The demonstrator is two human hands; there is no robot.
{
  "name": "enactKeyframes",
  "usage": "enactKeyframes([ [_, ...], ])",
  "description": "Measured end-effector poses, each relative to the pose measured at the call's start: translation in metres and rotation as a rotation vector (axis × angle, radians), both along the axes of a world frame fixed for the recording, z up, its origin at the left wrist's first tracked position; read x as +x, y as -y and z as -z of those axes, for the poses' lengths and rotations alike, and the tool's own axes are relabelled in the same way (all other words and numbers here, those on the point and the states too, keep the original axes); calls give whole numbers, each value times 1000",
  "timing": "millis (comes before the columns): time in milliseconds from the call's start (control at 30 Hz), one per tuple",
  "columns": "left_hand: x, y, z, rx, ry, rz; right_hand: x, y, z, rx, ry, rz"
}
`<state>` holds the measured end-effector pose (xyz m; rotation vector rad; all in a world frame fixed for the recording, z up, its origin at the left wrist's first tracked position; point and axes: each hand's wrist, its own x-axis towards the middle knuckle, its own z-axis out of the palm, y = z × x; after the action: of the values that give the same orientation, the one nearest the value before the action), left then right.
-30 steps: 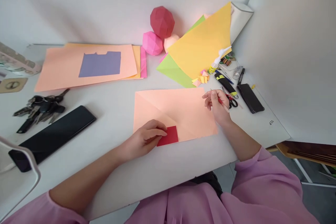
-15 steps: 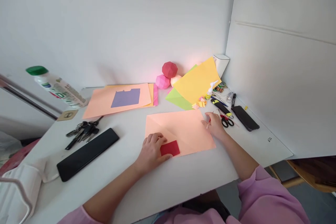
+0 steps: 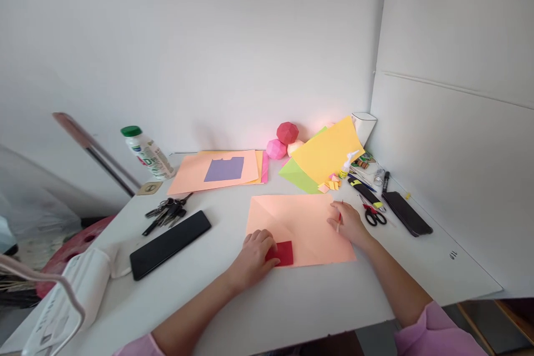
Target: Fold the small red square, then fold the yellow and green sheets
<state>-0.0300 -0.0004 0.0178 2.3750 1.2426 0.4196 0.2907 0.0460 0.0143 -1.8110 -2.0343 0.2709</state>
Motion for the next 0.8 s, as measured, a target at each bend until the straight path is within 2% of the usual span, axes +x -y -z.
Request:
enactKeyframes([
  [267, -1, 0, 0, 32, -57, -101, -2, 1, 2, 38, -83, -62],
  [467, -5, 0, 1, 19, -39, -26, -7, 5, 0, 44, -154, -61],
  [667, -5, 2, 3, 115, 74, 77, -11, 11, -6, 20, -235, -45],
  [733, -8, 1, -1, 114, 148, 68, -13, 13, -7, 6, -272, -42],
  [800, -14, -4, -6, 56, 221, -6, -15, 15, -8, -8, -315, -40],
])
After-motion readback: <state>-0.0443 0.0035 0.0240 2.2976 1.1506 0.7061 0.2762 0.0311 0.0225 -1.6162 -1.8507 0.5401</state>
